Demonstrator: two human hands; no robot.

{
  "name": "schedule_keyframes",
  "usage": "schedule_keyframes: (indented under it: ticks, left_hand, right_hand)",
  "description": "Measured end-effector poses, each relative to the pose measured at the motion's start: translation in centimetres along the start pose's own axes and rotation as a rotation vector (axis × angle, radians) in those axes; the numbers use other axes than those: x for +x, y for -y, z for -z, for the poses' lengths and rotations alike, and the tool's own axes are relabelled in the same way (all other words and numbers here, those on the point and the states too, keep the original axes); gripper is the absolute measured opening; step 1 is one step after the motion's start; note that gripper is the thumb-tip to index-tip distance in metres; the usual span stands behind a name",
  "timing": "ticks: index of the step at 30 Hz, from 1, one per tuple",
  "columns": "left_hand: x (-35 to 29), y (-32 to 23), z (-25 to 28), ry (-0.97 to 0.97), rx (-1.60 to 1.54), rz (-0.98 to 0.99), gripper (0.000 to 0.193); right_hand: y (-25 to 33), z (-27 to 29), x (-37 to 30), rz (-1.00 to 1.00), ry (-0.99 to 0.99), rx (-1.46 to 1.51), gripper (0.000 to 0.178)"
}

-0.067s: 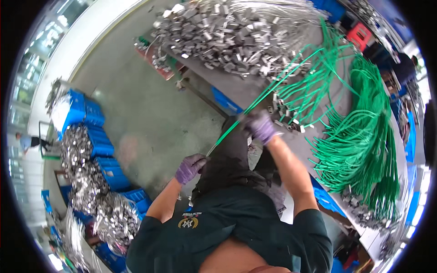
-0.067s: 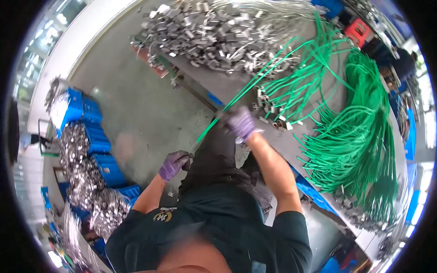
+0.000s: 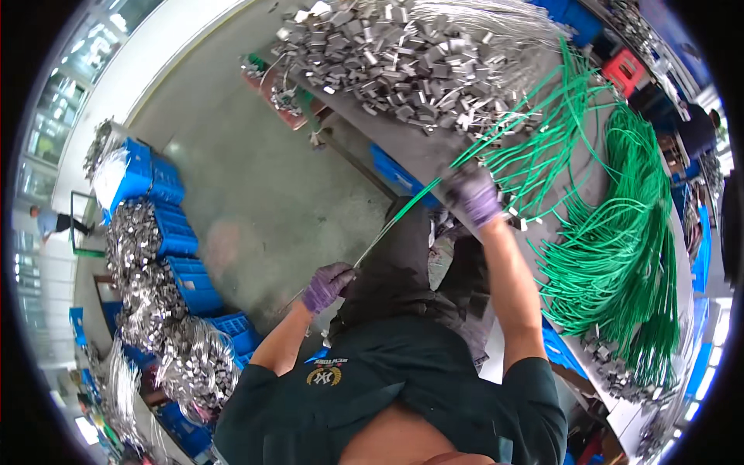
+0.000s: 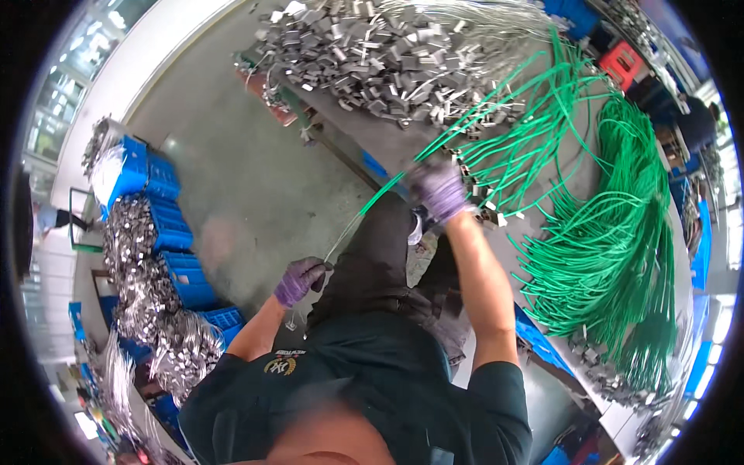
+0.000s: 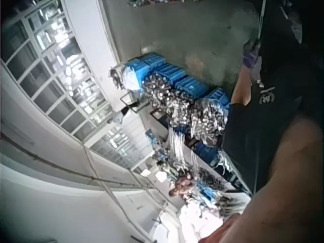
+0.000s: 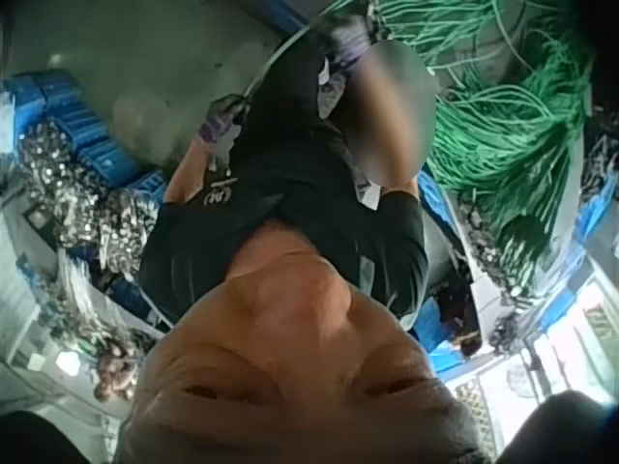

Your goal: Picking up and organizing long green electrical wires from a pile into structured bundles.

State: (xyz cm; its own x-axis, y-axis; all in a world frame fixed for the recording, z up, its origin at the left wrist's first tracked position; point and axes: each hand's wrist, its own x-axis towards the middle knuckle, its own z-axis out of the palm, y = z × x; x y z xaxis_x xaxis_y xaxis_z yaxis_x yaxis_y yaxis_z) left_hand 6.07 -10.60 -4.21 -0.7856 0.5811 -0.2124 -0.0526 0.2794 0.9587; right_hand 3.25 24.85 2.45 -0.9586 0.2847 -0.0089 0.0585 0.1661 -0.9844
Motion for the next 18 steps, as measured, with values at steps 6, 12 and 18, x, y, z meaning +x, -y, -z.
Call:
schedule_keyframes:
  ticks: [6, 12, 18]
  left_hand:
    - [0.8, -0.7, -0.9, -0.16, 0.216, -0.156, 0.016]
    - [0.2, -1.9, -0.1, 0.019, 0.083, -0.109, 0.017]
    - [-0.1, -4.0, 0.6, 0.054, 0.199, -0.178, 0.02]
  right_hand:
    - [1.9, -4.0, -1.0, -0.152, 0.186, 0.178, 0.019]
    - [3.2, -3.5, -2.1, -0.126, 0.262, -0.117, 0.019]
    - [9.6, 5.1, 3.0, 0.021, -0.011, 0.011, 0.019]
